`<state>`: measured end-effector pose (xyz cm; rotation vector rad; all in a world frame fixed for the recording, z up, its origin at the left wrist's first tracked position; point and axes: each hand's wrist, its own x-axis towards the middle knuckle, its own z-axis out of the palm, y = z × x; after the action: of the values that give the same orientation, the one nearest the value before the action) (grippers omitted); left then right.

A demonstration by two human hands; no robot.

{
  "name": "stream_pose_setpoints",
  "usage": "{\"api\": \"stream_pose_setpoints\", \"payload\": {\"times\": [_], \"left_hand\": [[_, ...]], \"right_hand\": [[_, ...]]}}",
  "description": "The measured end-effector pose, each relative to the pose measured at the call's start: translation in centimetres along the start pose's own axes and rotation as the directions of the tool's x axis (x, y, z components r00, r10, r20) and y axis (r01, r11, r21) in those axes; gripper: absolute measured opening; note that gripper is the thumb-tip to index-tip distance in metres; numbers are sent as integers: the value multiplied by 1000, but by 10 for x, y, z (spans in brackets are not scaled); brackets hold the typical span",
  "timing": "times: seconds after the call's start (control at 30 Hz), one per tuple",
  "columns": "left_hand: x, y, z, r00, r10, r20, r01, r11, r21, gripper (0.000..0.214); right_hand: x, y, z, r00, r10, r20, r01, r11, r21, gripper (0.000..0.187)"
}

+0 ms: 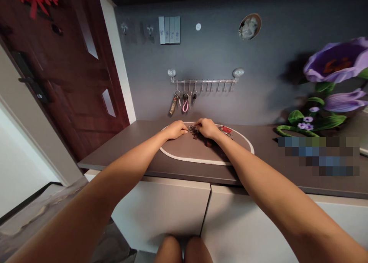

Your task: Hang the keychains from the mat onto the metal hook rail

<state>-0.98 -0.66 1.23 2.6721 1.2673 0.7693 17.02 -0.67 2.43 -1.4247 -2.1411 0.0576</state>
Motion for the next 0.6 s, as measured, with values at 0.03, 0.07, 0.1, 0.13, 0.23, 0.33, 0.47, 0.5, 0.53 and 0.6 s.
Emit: {"api": "stream_pose_setpoints", "payload": {"times": [0.03,0.07,0.1,0.13,0.23,0.33,0.47,0.5,0.53,0.6], "left_hand": [[0,1,-1,999,28,32,-29,999,46,19],[1,1,-2,996,57,72,-64,993,95,21],[2,2,-2,991,77,105,-92,986,139,22],[2,2,-2,991,76,110,-95,981,172,23],[4,3,-2,992,71,105,-94,968,232,22],[4,4,-1,994,65,91,-85,968,235,20],[5,6,0,996,28,85,-44,979,199,18],[5,6,0,996,15,83,-31,981,192,17],[5,6,1,997,4,81,-20,981,193,17],[5,6,2,996,-8,85,-11,975,223,18]], "right_hand": [[0,0,0,1000,1,0,-1,1000,-8,15],[-1,-1,0,1000,3,1,-3,1000,-14,16],[-1,-1,-1,1000,6,3,-6,1000,-19,16],[-1,-2,-1,1000,8,7,-8,1000,-22,16],[-2,-2,-2,1000,14,18,-14,1000,-27,17],[-3,-3,-3,1000,19,19,-19,999,-27,17],[-4,-4,-4,1000,16,27,-15,999,-50,19],[-3,-4,-4,1000,13,29,-11,998,-59,19],[-3,-4,-3,999,11,31,-9,998,-66,20],[-3,-3,-3,999,11,34,-8,997,-74,20]]}}
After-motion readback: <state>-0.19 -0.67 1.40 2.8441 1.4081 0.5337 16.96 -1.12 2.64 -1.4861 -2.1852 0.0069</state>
